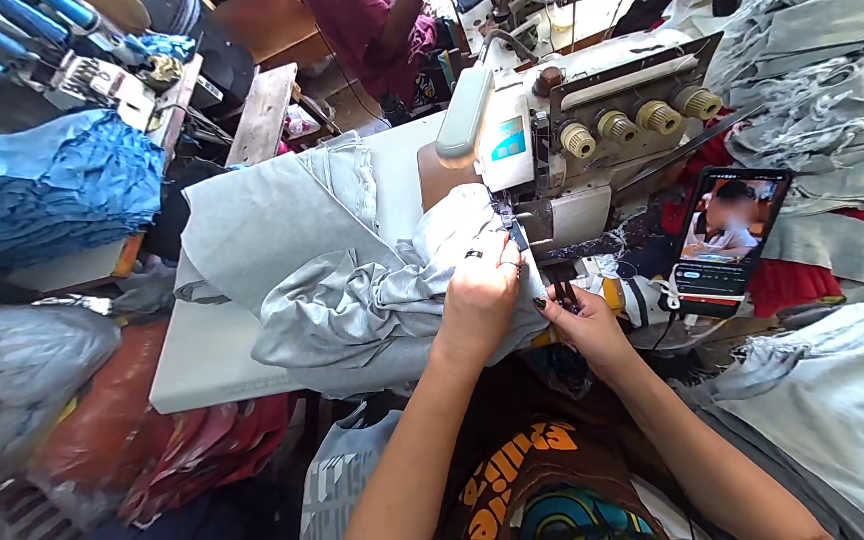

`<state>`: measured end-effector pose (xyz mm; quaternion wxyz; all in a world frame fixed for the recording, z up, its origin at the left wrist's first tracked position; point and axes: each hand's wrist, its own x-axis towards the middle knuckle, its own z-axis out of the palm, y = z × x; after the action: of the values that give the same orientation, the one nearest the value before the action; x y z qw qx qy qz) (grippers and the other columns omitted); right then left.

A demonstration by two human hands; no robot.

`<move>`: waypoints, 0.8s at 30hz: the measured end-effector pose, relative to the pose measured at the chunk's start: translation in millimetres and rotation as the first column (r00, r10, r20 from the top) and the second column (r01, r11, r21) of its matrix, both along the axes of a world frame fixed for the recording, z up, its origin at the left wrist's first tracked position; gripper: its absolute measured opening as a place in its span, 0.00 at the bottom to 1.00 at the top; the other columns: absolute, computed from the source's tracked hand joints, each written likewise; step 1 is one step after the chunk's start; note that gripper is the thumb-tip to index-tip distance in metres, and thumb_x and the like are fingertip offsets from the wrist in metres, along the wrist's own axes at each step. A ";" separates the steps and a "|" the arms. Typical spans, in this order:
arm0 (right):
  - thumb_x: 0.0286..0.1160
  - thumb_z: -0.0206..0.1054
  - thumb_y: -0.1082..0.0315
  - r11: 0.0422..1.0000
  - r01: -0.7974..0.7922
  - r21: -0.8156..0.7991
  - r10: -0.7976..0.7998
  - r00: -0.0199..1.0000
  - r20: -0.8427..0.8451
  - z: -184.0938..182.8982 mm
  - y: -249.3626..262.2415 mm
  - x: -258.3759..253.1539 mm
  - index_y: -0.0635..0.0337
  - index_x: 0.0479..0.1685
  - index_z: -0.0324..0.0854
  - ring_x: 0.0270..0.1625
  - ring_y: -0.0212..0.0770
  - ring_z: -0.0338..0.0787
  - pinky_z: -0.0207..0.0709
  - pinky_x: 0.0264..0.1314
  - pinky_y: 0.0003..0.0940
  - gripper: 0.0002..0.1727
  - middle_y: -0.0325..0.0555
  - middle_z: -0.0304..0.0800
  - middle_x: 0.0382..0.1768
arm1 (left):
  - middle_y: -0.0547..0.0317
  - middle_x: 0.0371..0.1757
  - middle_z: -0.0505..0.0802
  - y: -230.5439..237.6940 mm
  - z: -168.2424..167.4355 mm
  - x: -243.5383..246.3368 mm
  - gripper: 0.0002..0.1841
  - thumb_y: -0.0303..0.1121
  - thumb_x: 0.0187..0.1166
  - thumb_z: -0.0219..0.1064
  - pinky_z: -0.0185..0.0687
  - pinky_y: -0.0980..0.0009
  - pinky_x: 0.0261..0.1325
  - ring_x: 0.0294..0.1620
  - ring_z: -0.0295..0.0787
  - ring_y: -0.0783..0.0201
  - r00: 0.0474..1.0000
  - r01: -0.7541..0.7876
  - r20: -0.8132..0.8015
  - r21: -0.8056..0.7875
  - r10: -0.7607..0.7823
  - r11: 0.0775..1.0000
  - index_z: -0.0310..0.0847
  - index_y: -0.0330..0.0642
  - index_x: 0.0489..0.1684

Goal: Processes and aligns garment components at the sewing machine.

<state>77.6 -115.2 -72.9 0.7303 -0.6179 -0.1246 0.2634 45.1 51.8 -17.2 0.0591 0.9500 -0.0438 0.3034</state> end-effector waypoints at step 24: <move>0.85 0.62 0.62 0.977 0.115 -0.181 -0.027 0.904 0.427 -3.2 21.1 -5.9 0.62 0.46 0.89 0.38 0.18 0.83 0.77 0.46 0.18 0.14 0.35 0.88 0.34 | 0.44 0.65 0.93 34.0 -14.4 9.4 0.15 0.34 0.86 0.62 0.82 0.56 0.72 0.70 0.89 0.51 0.991 0.127 0.044 -0.132 -0.122 0.983 0.91 0.33 0.54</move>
<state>71.7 -94.1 -76.1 0.6286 -0.7353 -0.2294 0.1078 54.5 85.8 -31.6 0.1411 0.9336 -0.0837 0.3184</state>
